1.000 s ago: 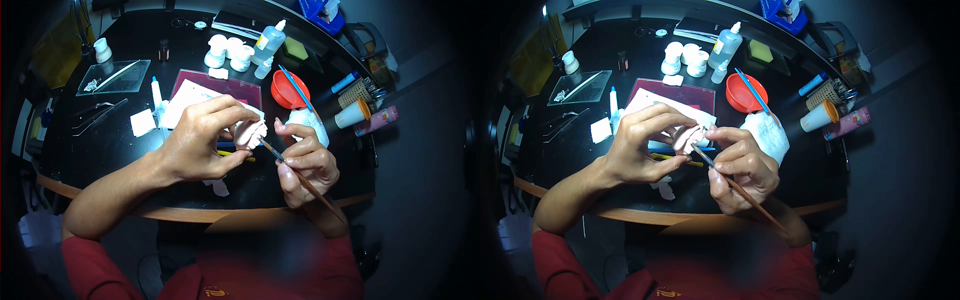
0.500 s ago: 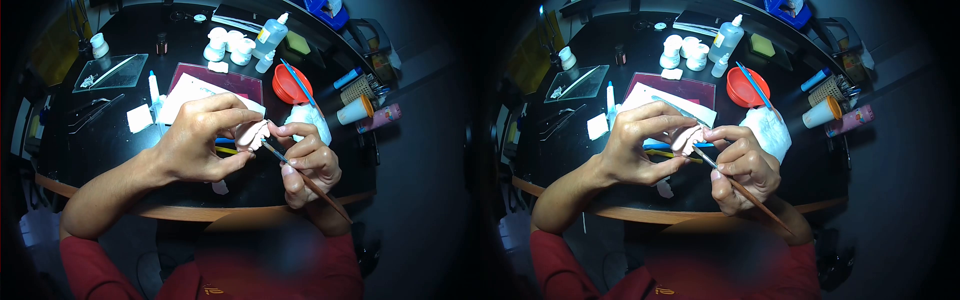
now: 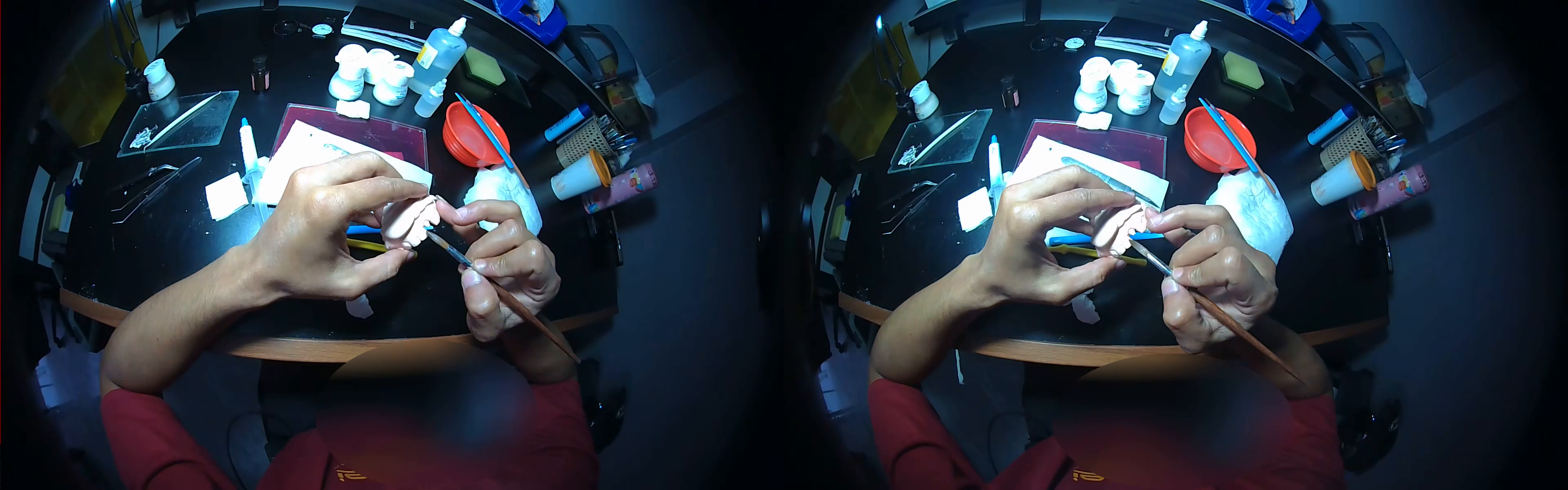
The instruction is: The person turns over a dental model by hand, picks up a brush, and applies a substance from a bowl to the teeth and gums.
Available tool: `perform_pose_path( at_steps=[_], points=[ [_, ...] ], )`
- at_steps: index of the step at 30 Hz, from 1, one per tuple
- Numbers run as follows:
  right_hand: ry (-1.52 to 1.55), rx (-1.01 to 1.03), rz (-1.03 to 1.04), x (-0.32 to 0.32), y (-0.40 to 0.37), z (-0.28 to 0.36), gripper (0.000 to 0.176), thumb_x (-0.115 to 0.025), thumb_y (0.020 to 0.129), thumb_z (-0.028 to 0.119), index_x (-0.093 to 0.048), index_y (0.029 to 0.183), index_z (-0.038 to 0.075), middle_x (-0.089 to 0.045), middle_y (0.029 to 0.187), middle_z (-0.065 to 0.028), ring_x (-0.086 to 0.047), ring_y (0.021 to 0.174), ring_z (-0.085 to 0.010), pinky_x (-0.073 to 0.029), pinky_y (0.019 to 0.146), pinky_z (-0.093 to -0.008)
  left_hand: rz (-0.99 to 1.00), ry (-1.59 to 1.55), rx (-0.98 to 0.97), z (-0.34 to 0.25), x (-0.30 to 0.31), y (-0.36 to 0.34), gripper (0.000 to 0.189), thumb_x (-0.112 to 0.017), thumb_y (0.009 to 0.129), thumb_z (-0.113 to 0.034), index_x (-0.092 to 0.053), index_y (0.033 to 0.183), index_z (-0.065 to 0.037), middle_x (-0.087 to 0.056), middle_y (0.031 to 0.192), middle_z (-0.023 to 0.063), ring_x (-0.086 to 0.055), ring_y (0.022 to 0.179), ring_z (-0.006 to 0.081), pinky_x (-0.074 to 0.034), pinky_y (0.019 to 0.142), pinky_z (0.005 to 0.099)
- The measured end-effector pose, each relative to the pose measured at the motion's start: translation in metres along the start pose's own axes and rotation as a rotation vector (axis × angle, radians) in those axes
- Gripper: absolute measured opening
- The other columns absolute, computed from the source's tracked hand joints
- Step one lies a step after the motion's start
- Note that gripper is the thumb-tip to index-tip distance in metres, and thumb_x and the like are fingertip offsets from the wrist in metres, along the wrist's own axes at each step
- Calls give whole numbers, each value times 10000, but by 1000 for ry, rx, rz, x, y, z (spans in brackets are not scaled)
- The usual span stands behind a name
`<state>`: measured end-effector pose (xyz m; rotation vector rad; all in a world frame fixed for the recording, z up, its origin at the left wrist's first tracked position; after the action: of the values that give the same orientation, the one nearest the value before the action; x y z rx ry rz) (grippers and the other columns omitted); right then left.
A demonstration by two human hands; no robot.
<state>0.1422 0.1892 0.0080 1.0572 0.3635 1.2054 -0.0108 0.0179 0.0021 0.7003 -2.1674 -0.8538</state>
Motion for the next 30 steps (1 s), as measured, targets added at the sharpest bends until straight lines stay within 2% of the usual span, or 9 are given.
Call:
perform_pose_path(
  at_steps=[9,15,21,27,30],
  points=[
    [-29,16,60,3,1,-2,115,-659,865,-39,-596,941,20,-651,824,-98,-724,1070,-355,-642,873,-398,6,-1,11,1,0,0,466,-866,713,-76,-766,1161,5,-734,998,116,-771,887,243,-624,769,334],
    [-4,8,1,0,0,-1,126,-657,851,-38,-595,945,19,-647,819,-96,-725,1064,-360,-641,862,-405,11,17,-18,1,1,1,473,-866,710,-72,-766,1166,4,-727,996,114,-764,885,240,-621,769,333],
    [-75,18,90,2,1,-3,137,-661,856,-41,-594,956,24,-649,813,-91,-717,1079,-355,-635,849,-396,16,-6,18,1,0,-1,477,-863,712,-71,-765,1172,4,-722,988,112,-758,869,234,-619,766,332],
    [-20,9,36,2,-1,-3,142,-679,863,-36,-590,953,27,-648,809,-88,-717,1078,-364,-632,853,-396,13,11,-21,2,0,0,487,-865,713,-72,-759,1181,9,-720,991,109,-761,875,238,-623,775,329],
    [-91,19,79,1,2,-1,129,-684,878,-13,-589,954,28,-648,811,-90,-718,1077,-362,-632,853,-398,36,18,-6,4,0,-2,527,-863,688,-104,-767,1186,36,-755,1046,167,-763,937,266,-617,797,347]
  ],
)
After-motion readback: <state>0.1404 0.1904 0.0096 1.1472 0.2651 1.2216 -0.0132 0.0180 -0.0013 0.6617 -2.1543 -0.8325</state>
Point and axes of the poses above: each hand's wrist, its own y-axis towards the middle knuckle, its own x-axis out of the back of the hand, z = x × y, the point moved 2 cm from there along y, towards the middle knuckle
